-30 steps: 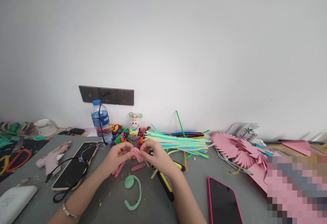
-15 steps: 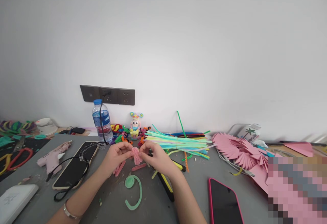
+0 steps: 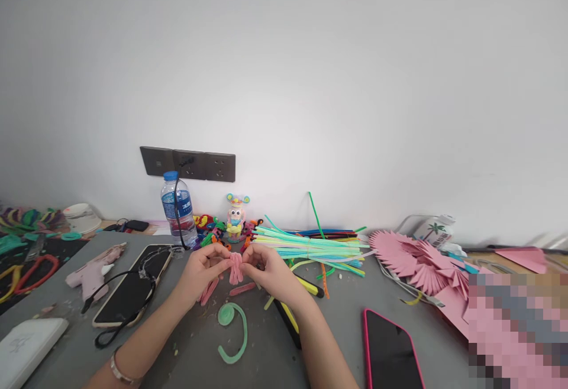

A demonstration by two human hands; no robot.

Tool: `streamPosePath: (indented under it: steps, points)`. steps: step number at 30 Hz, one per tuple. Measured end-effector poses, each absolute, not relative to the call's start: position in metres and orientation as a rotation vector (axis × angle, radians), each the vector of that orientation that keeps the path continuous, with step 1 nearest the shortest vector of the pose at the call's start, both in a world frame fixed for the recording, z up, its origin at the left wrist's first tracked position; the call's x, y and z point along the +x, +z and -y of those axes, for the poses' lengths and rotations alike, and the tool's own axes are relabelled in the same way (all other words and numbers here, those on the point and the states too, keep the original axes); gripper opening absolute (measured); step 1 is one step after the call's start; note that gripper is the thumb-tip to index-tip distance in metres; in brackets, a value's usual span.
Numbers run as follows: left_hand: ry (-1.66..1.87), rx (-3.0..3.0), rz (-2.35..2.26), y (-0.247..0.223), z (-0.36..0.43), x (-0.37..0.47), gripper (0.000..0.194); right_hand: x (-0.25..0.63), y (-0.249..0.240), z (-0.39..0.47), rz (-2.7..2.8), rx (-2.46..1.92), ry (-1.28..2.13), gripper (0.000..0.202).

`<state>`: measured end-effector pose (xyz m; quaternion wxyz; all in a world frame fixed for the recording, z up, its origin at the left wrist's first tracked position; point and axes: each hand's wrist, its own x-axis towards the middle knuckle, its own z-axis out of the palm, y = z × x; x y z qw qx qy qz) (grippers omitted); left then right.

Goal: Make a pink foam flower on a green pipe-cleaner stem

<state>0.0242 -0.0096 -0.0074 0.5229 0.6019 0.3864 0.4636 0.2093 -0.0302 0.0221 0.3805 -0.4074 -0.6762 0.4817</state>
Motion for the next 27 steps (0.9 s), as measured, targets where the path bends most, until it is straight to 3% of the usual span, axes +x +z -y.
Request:
streamPosePath:
  steps: [17, 27]
  points:
    - [1.184, 1.422, -0.901, -0.004, 0.014, 0.028, 0.014, 0.203, 0.013, 0.024, 1.477, -1.031, 1.324, 0.021]
    - [1.205, 1.439, -0.916, -0.007, 0.015, 0.029, 0.011, 0.200, 0.010, 0.022, 1.419, -1.083, 1.317, 0.027]
